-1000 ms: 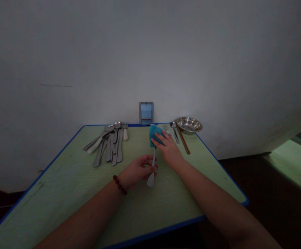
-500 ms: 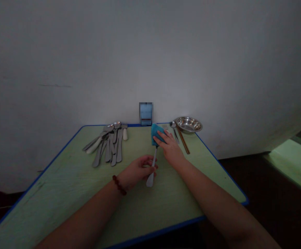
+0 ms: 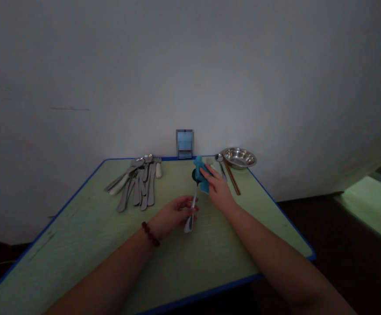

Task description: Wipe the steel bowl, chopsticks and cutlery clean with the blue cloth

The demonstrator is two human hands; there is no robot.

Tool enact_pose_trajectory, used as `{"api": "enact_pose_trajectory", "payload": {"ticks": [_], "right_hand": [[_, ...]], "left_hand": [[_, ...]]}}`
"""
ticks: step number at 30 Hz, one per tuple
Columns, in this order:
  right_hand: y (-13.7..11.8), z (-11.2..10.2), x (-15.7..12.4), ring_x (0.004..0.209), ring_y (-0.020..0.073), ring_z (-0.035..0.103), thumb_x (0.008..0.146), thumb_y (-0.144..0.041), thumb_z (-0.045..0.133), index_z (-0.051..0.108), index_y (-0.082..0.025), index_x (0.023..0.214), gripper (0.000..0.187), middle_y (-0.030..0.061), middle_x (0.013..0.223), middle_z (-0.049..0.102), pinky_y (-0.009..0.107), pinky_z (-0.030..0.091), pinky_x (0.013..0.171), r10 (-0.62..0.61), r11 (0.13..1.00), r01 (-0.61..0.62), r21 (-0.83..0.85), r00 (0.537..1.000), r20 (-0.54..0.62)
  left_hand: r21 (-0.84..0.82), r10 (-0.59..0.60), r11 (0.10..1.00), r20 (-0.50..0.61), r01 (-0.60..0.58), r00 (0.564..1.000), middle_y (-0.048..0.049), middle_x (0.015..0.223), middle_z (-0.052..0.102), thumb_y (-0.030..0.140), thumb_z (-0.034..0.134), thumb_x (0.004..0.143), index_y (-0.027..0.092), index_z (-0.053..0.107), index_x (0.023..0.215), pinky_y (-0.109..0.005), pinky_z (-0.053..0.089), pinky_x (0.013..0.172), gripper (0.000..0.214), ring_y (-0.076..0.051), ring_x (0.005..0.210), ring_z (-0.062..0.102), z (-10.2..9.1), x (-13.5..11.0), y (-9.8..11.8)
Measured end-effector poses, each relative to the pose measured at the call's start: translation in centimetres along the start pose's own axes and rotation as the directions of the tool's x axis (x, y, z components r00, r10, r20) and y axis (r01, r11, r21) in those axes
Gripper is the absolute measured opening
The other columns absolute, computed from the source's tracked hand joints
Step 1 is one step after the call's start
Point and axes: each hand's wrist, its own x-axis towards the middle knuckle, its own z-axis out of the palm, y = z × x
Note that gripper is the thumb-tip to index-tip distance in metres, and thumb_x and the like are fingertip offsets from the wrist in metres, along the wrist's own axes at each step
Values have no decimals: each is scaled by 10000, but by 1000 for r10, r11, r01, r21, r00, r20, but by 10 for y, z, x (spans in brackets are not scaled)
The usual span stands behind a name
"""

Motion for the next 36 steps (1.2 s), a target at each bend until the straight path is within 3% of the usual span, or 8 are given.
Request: {"api": "enact_pose_trajectory", "payload": {"ticks": [5, 8, 12, 18, 23, 31, 36], "right_hand": [[3, 3, 0, 1191, 121, 350, 702, -27, 297, 438, -210, 1193, 542, 37, 1283, 409, 339, 299, 983, 43, 990, -35, 139, 998, -56], [4, 3, 0, 1185, 124, 358, 713, -38, 302, 453, -187, 1181, 514, 48, 1282, 410, 337, 282, 993, 63, 975, -43, 218, 994, -85], [4, 4, 0, 1183, 133, 363, 719, -50, 320, 446, -199, 1187, 508, 37, 1275, 420, 351, 255, 1008, 84, 947, -46, 319, 991, -105], [5, 6, 0, 1187, 145, 359, 720, -57, 343, 448, -249, 1184, 513, -2, 1262, 435, 374, 237, 1021, 146, 898, -83, 433, 982, -115], [5, 7, -1, 1181, 147, 368, 744, -91, 355, 437, -248, 1192, 482, -1, 1262, 434, 380, 240, 1021, 172, 885, -106, 454, 979, -105], [5, 7, -1, 1172, 146, 380, 745, -94, 351, 404, -241, 1216, 496, 7, 1251, 448, 376, 262, 1011, 171, 895, -107, 432, 979, -112], [6, 8, -1, 1166, 151, 388, 737, -76, 341, 393, -242, 1223, 516, 20, 1253, 445, 385, 278, 1001, 130, 922, -72, 380, 983, -127]], "left_hand": [[-4, -5, 1000, -14, 5, 1000, -6, 812, 567, 271, 628, 608, 198, 536, 992, -222, 368, 528, 402, -90, 603, 515, -2, 1, -1], [35, 35, 999, 8, -35, 999, 16, 690, 550, 300, 599, 636, 184, 539, 995, -210, 343, 482, 382, -78, 528, 479, -3, 2, -3], [140, 62, 988, 27, -65, 998, 47, 521, 489, 325, 510, 699, 153, 546, 912, -197, 293, 428, 276, -67, 429, 412, -4, 4, -5], [170, 76, 983, -32, -69, 997, 53, 510, 458, 264, 454, 711, 147, 526, 818, -187, 266, 423, 174, -61, 432, 390, -6, 5, -7], [181, 95, 980, -58, -83, 994, 53, 516, 427, 296, 457, 708, 159, 536, 799, -190, 258, 407, 183, -65, 431, 374, -7, 7, -8], [295, 115, 950, -35, -99, 993, 71, 491, 391, 365, 514, 690, 162, 564, 974, -183, 235, 397, 352, -61, 421, 333, -9, 6, -3], [254, 104, 964, -69, -83, 992, 11, 657, 551, 318, 498, 699, 160, 557, 1033, -187, 235, 402, 374, -51, 440, 343, -9, 6, -4]]}}
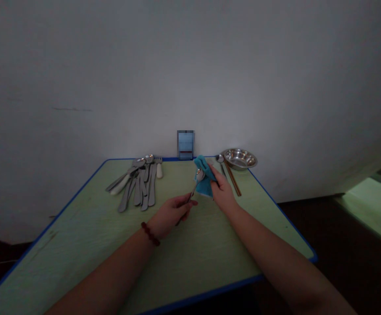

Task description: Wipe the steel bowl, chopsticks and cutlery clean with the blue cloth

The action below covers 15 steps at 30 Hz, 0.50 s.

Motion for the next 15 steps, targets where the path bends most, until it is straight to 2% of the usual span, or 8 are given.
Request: {"api": "enact_pose_trajectory", "payload": {"ticks": [6, 15], "right_hand": [[0, -1, 1, 1187, 145, 357, 714, -40, 320, 373, -260, 1233, 567, 1, 1282, 410, 381, 259, 1011, -117, 989, 118, -87, 993, 20], [0, -2, 0, 1194, 145, 346, 702, -21, 315, 360, -251, 1242, 588, 13, 1285, 406, 381, 252, 1014, -120, 988, 122, -91, 992, 23]], "left_hand": [[-98, 38, 994, 14, -37, 999, -65, 886, 609, 285, 513, 692, 135, 543, 1070, -199, 280, 455, 408, -42, 480, 356, 2, 0, 1], [-244, 14, 970, 19, -9, 1000, -98, 966, 610, 239, 547, 668, 122, 563, 1053, -210, 324, 496, 403, -59, 551, 410, 3, -1, 2]]}}
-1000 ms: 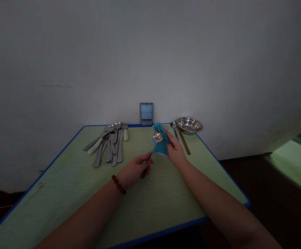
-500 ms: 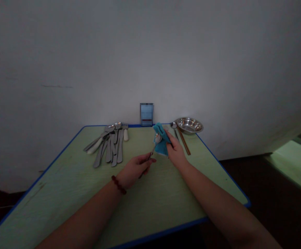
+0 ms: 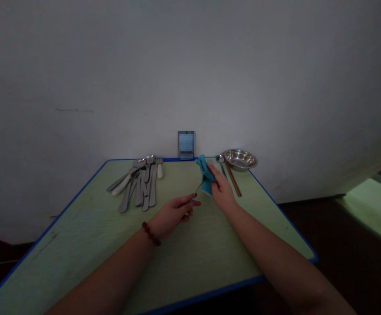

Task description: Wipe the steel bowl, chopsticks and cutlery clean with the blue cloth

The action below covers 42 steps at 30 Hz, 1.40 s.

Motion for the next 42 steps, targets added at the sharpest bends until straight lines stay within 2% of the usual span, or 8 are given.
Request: {"api": "enact_pose_trajectory", "payload": {"ticks": [8, 14, 19, 27, 32, 36, 42], "right_hand": [[0, -1, 1, 1192, 154, 350, 700, -21, 317, 353, -234, 1248, 589, 28, 1282, 410, 389, 255, 1012, -6, 1000, 6, -13, 1000, 18], [-3, -6, 2, 1197, 150, 341, 702, -11, 321, 324, -290, 1257, 621, -5, 1300, 383, 398, 256, 1014, -59, 994, 67, -89, 995, 84], [-2, -12, 5, 1230, 157, 279, 719, -8, 318, 334, -277, 1254, 599, 4, 1326, 342, 414, 270, 1004, -165, 964, 203, -169, 963, 215], [1, -18, 9, 1250, 160, 232, 776, -51, 326, 477, -232, 1157, 447, 45, 1240, 461, 433, 261, 999, -273, 907, 353, -229, 909, 316], [1, -17, 8, 1243, 154, 249, 783, -61, 336, 482, -280, 1143, 446, 10, 1221, 482, 436, 268, 996, -257, 909, 341, -240, 912, 321], [2, -16, 8, 1243, 162, 250, 777, -51, 340, 484, -272, 1145, 453, 19, 1222, 481, 439, 251, 1001, -252, 918, 326, -227, 919, 303], [1, -17, 9, 1234, 171, 266, 758, -38, 333, 471, -278, 1156, 485, 17, 1231, 468, 451, 264, 994, -208, 938, 272, -214, 937, 280]], "left_hand": [[-4, -13, 1000, -18, 13, 1000, -87, 970, 610, 242, 542, 671, 138, 562, 1061, -201, 339, 491, 404, -52, 538, 414, 0, -1, 0], [-38, -11, 999, -21, 10, 1000, -83, 943, 618, 232, 554, 663, 134, 581, 1014, -203, 340, 480, 365, -62, 554, 429, 1, 0, 0], [-122, -36, 992, -15, 34, 999, -68, 893, 619, 243, 584, 658, 141, 604, 945, -194, 336, 468, 305, -62, 560, 436, 2, -1, 1], [-277, -92, 957, -6, 86, 996, -32, 818, 593, 226, 628, 640, 158, 612, 894, -147, 300, 416, 264, -34, 515, 403, 0, -1, 3], [-251, -95, 964, 2, 92, 995, -27, 810, 600, 228, 619, 651, 152, 614, 879, -154, 308, 423, 241, -39, 512, 395, -1, -1, 3], [-204, -87, 975, -3, 85, 996, -18, 791, 600, 232, 616, 645, 148, 618, 850, -158, 312, 433, 221, -39, 511, 395, 1, -2, 3], [-137, -80, 987, -2, 79, 997, -29, 788, 597, 257, 610, 641, 154, 607, 906, -164, 289, 416, 284, -29, 470, 386, 1, -2, 3]]}}
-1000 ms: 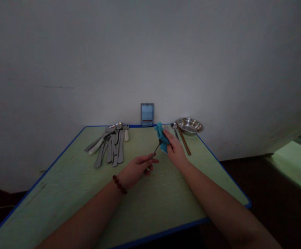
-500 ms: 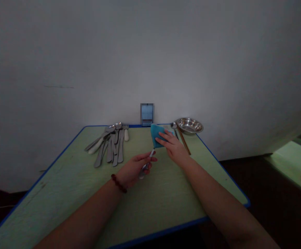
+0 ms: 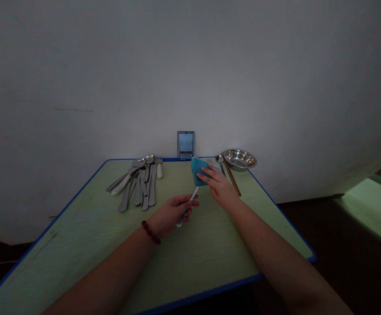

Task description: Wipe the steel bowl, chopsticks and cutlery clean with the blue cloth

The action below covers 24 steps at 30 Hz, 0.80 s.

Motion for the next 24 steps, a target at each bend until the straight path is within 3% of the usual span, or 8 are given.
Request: {"api": "enact_pose_trajectory", "payload": {"ticks": [10, 17, 24], "right_hand": [[0, -1, 0, 1142, 156, 401, 696, -2, 339, 458, -245, 1172, 547, 37, 1233, 456, 391, 326, 971, 123, 989, -119, 85, 992, -37], [-1, 1, 0, 1135, 152, 415, 689, -9, 331, 475, -267, 1154, 551, 15, 1228, 464, 380, 321, 975, 190, 965, -169, 203, 977, -92], [2, 3, 0, 1142, 147, 409, 685, -10, 330, 457, -253, 1172, 558, 17, 1237, 454, 372, 312, 982, 190, 963, -160, 218, 974, -127]], "left_hand": [[80, 28, 996, 20, -29, 999, -28, 780, 600, 258, 570, 660, 143, 587, 944, -182, 296, 426, 307, -29, 446, 388, -2, 2, -4], [83, 29, 996, 5, -30, 1000, -37, 798, 605, 257, 585, 645, 145, 598, 917, -184, 302, 434, 294, -41, 475, 400, -3, 2, -4], [0, 20, 1000, -8, -20, 1000, -48, 859, 607, 236, 609, 633, 144, 600, 900, -177, 323, 452, 282, -43, 518, 419, -1, -1, 0]]}}
